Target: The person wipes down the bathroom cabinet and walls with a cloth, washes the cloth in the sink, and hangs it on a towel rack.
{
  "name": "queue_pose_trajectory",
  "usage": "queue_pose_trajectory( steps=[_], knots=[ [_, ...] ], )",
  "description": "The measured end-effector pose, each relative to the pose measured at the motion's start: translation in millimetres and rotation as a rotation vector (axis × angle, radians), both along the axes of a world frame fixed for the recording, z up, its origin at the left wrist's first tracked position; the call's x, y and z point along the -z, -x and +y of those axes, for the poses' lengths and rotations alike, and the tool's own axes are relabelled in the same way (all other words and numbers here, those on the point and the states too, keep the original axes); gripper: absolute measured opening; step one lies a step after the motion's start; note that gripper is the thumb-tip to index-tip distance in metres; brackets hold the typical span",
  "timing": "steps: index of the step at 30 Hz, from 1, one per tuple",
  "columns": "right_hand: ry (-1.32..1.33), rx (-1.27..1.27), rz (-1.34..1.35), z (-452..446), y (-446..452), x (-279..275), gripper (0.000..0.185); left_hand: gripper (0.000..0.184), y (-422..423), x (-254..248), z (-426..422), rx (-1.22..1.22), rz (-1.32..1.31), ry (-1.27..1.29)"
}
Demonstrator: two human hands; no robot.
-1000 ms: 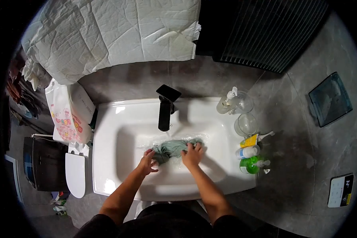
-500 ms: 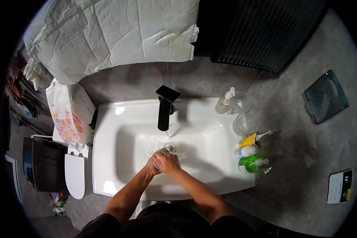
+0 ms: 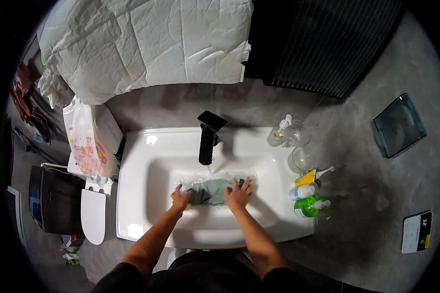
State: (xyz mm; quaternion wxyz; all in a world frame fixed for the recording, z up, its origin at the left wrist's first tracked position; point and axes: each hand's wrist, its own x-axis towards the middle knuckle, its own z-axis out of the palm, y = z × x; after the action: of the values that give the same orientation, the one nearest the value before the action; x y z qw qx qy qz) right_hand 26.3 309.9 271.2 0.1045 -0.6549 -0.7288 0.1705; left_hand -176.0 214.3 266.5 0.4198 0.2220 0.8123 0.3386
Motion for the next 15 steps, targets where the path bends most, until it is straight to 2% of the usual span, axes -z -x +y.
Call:
queue_pose_trajectory(
  steps=[1, 2, 3, 4, 5, 6, 7, 8, 10, 11, 14, 15],
  knots=[
    [0.130, -0.028, -0.013, -6, 7, 4, 0.053, 0.067, 0, 0, 3, 0.075, -0.189, -0.041],
    [0.090, -0.150, -0.154, -15, 19, 9, 0.050, 0.067, -2, 1, 6, 0.151, -0.378, -0.083],
    [0.174, -0.294, 0.010, -13, 27, 19, 0.045, 0.062, -25, -33, 6, -0.109, -0.537, -0.039],
    [0.234, -0.309, 0.280, -19, 38, 14, 0.037, 0.058, -23, -30, 7, -0.120, -0.769, -0.081],
    [0.109, -0.346, 0.601, -37, 47, 9, 0.031, 0.055, -20, -24, 10, -0.130, -1.002, -0.123],
    [-0.054, -0.472, 0.751, -50, 55, -8, 0.028, 0.055, -16, -18, 12, -0.138, -1.237, -0.167],
    [0.021, -0.570, 0.791, -62, 56, -45, 0.025, 0.053, -11, -11, 14, -0.126, -1.327, -0.253],
    [-0.051, -0.640, 0.779, -72, 58, -65, 0.024, 0.053, -7, -2, 14, -0.086, -1.377, -0.264],
    [-0.015, -0.706, 0.738, -82, 58, -90, 0.023, 0.052, 0, 24, 16, 0.000, -1.475, -0.286],
    [-0.052, -0.687, 0.677, -79, 56, -86, 0.023, 0.047, 0, 39, 17, 0.216, -1.957, -0.376],
    [-0.175, -0.602, 0.542, -54, 48, -58, 0.024, 0.042, -30, -6, 16, -0.189, -1.203, -0.119],
    [-0.088, -0.463, 0.462, -42, 42, -53, 0.025, 0.039, -39, -34, 16, -0.070, -1.274, -0.221]
  ],
)
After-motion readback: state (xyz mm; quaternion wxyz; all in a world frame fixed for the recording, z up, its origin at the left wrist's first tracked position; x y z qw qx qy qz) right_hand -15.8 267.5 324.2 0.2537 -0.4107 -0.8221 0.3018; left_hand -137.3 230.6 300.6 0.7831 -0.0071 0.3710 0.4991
